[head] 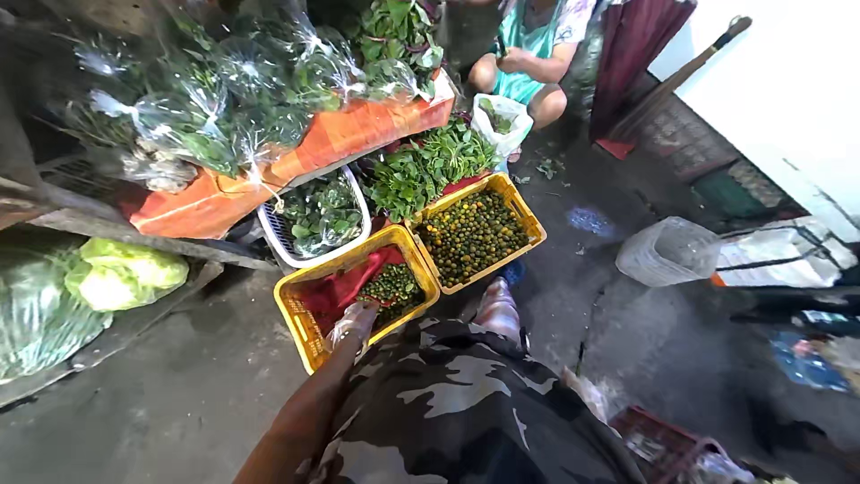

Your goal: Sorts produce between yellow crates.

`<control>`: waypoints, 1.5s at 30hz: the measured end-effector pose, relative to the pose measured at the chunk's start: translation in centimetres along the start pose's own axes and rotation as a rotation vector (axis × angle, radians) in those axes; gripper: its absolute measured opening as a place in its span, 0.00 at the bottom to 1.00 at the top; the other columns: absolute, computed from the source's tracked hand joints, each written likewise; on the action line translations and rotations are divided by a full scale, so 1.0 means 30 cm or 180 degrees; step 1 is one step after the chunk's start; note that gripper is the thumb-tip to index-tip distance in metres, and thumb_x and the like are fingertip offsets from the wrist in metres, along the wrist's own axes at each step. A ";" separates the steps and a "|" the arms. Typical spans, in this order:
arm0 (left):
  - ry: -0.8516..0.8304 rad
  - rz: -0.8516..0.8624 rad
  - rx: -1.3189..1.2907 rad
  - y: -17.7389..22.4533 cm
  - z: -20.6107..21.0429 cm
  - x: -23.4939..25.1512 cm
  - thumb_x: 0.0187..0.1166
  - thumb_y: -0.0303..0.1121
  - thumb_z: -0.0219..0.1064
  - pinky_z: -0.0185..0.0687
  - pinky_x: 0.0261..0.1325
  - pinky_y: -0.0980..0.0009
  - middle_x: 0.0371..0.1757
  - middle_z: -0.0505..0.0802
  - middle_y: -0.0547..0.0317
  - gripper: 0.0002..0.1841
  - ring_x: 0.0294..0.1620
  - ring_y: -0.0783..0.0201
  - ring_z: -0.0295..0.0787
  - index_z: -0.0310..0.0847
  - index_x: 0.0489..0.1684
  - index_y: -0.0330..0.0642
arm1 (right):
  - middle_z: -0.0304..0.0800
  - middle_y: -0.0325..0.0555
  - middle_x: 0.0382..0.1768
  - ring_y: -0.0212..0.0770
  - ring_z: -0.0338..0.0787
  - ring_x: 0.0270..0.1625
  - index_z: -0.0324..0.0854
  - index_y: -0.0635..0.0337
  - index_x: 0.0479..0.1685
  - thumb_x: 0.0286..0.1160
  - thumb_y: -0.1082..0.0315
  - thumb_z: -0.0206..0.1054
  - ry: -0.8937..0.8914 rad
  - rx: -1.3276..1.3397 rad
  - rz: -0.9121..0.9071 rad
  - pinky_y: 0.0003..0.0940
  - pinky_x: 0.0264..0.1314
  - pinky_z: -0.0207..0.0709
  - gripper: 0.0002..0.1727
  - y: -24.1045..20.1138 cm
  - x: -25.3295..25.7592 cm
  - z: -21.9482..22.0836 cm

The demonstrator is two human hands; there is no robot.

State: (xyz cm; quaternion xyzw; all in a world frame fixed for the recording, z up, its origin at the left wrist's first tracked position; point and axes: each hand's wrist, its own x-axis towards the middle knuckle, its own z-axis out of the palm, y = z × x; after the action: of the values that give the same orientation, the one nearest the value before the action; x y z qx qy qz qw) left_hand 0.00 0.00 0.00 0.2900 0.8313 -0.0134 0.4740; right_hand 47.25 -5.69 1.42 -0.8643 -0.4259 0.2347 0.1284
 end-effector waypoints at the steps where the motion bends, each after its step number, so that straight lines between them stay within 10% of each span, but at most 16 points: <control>1: 0.0011 -0.0024 0.0017 0.031 -0.010 -0.014 0.89 0.55 0.53 0.70 0.74 0.32 0.73 0.87 0.44 0.26 0.76 0.41 0.81 0.83 0.72 0.50 | 0.92 0.68 0.48 0.57 0.92 0.50 0.86 0.74 0.56 0.89 0.56 0.60 -0.0180 0.0057 0.0007 0.50 0.58 0.85 0.24 0.082 0.126 0.052; 5: 0.0016 -0.0094 -0.0144 0.136 -0.014 -0.044 0.89 0.49 0.54 0.73 0.73 0.35 0.73 0.87 0.45 0.22 0.74 0.42 0.83 0.81 0.74 0.52 | 0.90 0.64 0.59 0.57 0.88 0.63 0.83 0.67 0.67 0.87 0.60 0.63 -0.1298 -0.0136 0.0379 0.57 0.71 0.75 0.21 -0.192 0.447 -0.020; 9: 0.0033 -0.0172 -0.0493 0.223 0.089 -0.028 0.90 0.44 0.55 0.71 0.77 0.36 0.74 0.86 0.43 0.21 0.77 0.42 0.80 0.80 0.76 0.48 | 0.92 0.59 0.51 0.53 0.89 0.54 0.85 0.67 0.61 0.86 0.59 0.64 -0.1681 -0.0501 -0.0434 0.55 0.63 0.77 0.19 -0.442 0.744 -0.001; 16: -0.0180 -0.0938 -0.0423 0.593 0.341 -0.239 0.89 0.48 0.58 0.62 0.83 0.37 0.81 0.79 0.41 0.24 0.82 0.41 0.75 0.77 0.79 0.47 | 0.89 0.61 0.62 0.57 0.87 0.68 0.84 0.62 0.67 0.84 0.57 0.64 -0.3188 -0.1908 -0.1377 0.60 0.75 0.73 0.22 -0.747 1.042 0.083; 21: -0.0024 -0.1303 -0.0469 0.775 0.364 -0.395 0.90 0.42 0.55 0.58 0.85 0.38 0.79 0.82 0.41 0.22 0.81 0.41 0.76 0.80 0.77 0.46 | 0.85 0.65 0.69 0.61 0.81 0.76 0.83 0.65 0.68 0.83 0.51 0.66 -0.4072 -0.2949 -0.1797 0.64 0.80 0.67 0.27 -0.736 1.146 0.110; 27: -0.0571 -0.1616 0.0054 0.871 0.469 -0.454 0.82 0.64 0.59 0.49 0.86 0.30 0.76 0.85 0.42 0.33 0.80 0.39 0.76 0.83 0.73 0.49 | 0.80 0.67 0.75 0.63 0.77 0.80 0.79 0.67 0.73 0.84 0.46 0.64 -0.4611 -0.4166 -0.1977 0.65 0.82 0.64 0.33 -0.709 1.180 0.097; 45: -0.1933 -0.1389 0.0755 0.851 0.561 -0.259 0.82 0.59 0.62 0.58 0.83 0.34 0.71 0.88 0.42 0.30 0.78 0.42 0.79 0.86 0.66 0.42 | 0.86 0.64 0.68 0.64 0.82 0.74 0.86 0.63 0.62 0.77 0.49 0.68 -0.4646 -0.4304 -0.1169 0.70 0.72 0.72 0.27 -0.613 1.120 0.097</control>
State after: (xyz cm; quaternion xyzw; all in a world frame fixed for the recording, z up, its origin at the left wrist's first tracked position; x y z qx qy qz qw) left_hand 28.74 12.57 3.37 0.1421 0.6880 -0.2951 0.6476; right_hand 51.02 32.24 -3.26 -0.3221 -0.5704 0.3921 -0.6459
